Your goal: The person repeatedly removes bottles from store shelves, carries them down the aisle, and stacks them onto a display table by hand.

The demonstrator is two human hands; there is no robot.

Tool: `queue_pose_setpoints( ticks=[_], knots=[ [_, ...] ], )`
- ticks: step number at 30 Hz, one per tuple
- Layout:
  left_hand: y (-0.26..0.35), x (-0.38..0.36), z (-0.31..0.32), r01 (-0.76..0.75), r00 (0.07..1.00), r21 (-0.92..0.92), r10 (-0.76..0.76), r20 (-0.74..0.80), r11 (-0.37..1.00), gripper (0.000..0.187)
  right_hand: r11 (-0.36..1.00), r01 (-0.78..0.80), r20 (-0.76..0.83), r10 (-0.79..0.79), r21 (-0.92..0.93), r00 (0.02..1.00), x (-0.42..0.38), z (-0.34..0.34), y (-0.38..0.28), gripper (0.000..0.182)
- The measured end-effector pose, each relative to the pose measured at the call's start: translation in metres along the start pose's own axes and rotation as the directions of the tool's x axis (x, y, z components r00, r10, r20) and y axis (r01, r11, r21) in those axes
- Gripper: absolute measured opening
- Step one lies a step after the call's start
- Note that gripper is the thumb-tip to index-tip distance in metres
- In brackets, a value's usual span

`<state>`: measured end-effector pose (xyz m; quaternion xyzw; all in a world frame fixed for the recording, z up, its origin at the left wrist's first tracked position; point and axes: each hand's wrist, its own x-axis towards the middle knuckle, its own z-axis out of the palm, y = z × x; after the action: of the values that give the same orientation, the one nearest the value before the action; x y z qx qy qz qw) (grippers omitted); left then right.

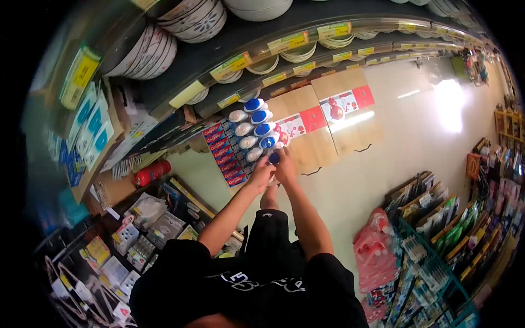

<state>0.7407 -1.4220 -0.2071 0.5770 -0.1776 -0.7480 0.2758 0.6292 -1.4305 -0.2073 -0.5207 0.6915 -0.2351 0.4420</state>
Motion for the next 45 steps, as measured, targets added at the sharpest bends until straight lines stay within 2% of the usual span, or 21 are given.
queue_pose_setpoints(
  ticks=[2, 5, 6, 9, 10, 11, 13, 15, 16, 19, 20, 21, 22, 25, 29, 31, 34, 36, 39, 42, 45],
  knots=[
    [0.002, 0.008, -0.002, 0.014, 1.000, 0.079, -0.016, 0.026, 0.997, 0.055, 1.000, 0.015, -0.015, -0.015, 0.019, 1.000, 0.006, 0.011, 0.008, 0.045],
    [-0.004, 0.011, 0.003, -0.019, 0.999, 0.029, 0.021, -0.049, 0.999, 0.057, 0.996, 0.016, -0.005, -0.015, 0.093, 1.000, 0.009, 0.019, 0.017, 0.053],
    [-0.007, 0.013, -0.001, -0.047, 0.999, 0.047, 0.046, 0.014, 0.998, 0.071, 0.998, 0.010, 0.036, -0.012, 0.069, 0.999, 0.010, 0.017, 0.020, 0.061],
    [0.021, -0.012, 0.014, 0.011, 0.999, -0.008, -0.010, 0.053, 1.000, 0.074, 0.940, -0.043, -0.015, 0.051, 0.339, 0.999, 0.001, 0.023, 0.033, 0.070],
    [0.022, -0.019, 0.020, 0.063, 0.998, -0.054, -0.063, 0.007, 0.997, 0.075, 0.932, -0.107, -0.022, 0.123, 0.347, 0.992, -0.011, 0.005, 0.013, 0.076],
    [0.030, -0.030, 0.029, 0.120, 0.993, 0.010, -0.120, -0.022, 0.993, 0.076, 0.905, -0.109, -0.090, 0.160, 0.412, 0.983, -0.016, 0.007, 0.018, 0.073],
    [0.023, -0.037, 0.029, 0.090, 0.978, 0.060, -0.100, 0.184, 0.994, 0.078, 0.894, -0.174, -0.077, 0.224, 0.412, 0.972, -0.037, -0.012, 0.029, 0.072],
    [0.005, -0.047, 0.036, 0.133, 0.971, 0.125, -0.155, 0.184, 0.983, 0.077, 0.896, -0.224, -0.139, 0.296, 0.385, 0.945, -0.072, -0.041, 0.034, 0.066],
    [0.001, -0.064, 0.050, 0.110, 0.986, 0.179, -0.130, 0.108, 0.978, 0.073, 0.893, -0.251, -0.165, 0.330, 0.374, 0.929, -0.094, -0.053, 0.037, 0.063],
    [-0.032, -0.080, 0.062, 0.132, 0.920, 0.374, -0.254, 0.299, 0.918, 0.073, 0.881, -0.289, -0.265, 0.400, 0.374, 0.877, -0.170, -0.076, 0.082, 0.054],
    [-0.023, -0.114, 0.087, 0.129, 0.905, 0.456, -0.293, 0.309, 0.881, 0.074, 0.888, -0.275, -0.335, 0.403, 0.368, 0.852, -0.200, -0.078, 0.104, 0.049],
    [-0.042, -0.110, 0.088, 0.082, 0.849, 0.535, -0.340, 0.404, 0.841, 0.074, 0.895, -0.263, -0.402, 0.403, 0.360, 0.822, -0.234, -0.079, 0.122, 0.046],
    [-0.057, -0.123, 0.099, 0.050, 0.852, 0.584, -0.340, 0.398, 0.810, 0.075, 0.886, -0.313, -0.428, 0.443, 0.341, 0.788, -0.272, -0.083, 0.134, 0.044],
    [-0.099, -0.177, 0.144, -0.040, 0.815, 0.687, -0.374, 0.443, 0.726, 0.072, 0.817, -0.447, -0.472, 0.576, 0.365, 0.667, -0.389, -0.073, 0.181, 0.043],
    [-0.182, -0.251, 0.187, -0.131, 0.709, 0.754, -0.471, 0.526, 0.644, 0.057, 0.637, -0.452, -0.453, 0.767, 0.625, 0.455, -0.553, -0.035, 0.208, 0.043],
    [-0.231, -0.291, 0.204, -0.130, 0.653, 0.803, -0.559, 0.511, 0.581, 0.058, 0.582, -0.418, -0.481, 0.813, 0.698, 0.328, -0.626, -0.014, 0.224, 0.042],
    [-0.322, -0.340, 0.214, -0.149, 0.535, 0.892, -0.724, 0.436, 0.427, 0.054, 0.509, -0.180, -0.516, 0.857, 0.842, 0.007, -0.725, 0.015, 0.226, 0.041],
    [-0.361, -0.401, 0.228, -0.266, 0.434, 0.910, -0.804, 0.407, 0.317, 0.053, 0.473, 0.004, -0.463, 0.863, 0.881, -0.204, -0.774, 0.039, 0.233, 0.039],
    [-0.417, -0.474, 0.254, -0.427, 0.316, 0.881, -0.878, 0.358, 0.205, 0.049, 0.445, 0.145, -0.362, 0.845, 0.883, -0.393, -0.835, 0.051, 0.235, 0.037],
    [-0.473, -0.515, 0.277, -0.503, 0.265, 0.854, -0.917, 0.297, 0.131, 0.048, 0.570, 0.171, -0.375, 0.708, 0.804, -0.598, -0.883, 0.060, 0.242, 0.042],
    [-0.534, -0.540, 0.305, -0.595, 0.242, 0.801, -0.934, 0.264, 0.072, 0.048, 0.529, 0.338, -0.215, 0.730, 0.778, -0.649, -0.944, 0.040, 0.226, 0.048]
  ],
)
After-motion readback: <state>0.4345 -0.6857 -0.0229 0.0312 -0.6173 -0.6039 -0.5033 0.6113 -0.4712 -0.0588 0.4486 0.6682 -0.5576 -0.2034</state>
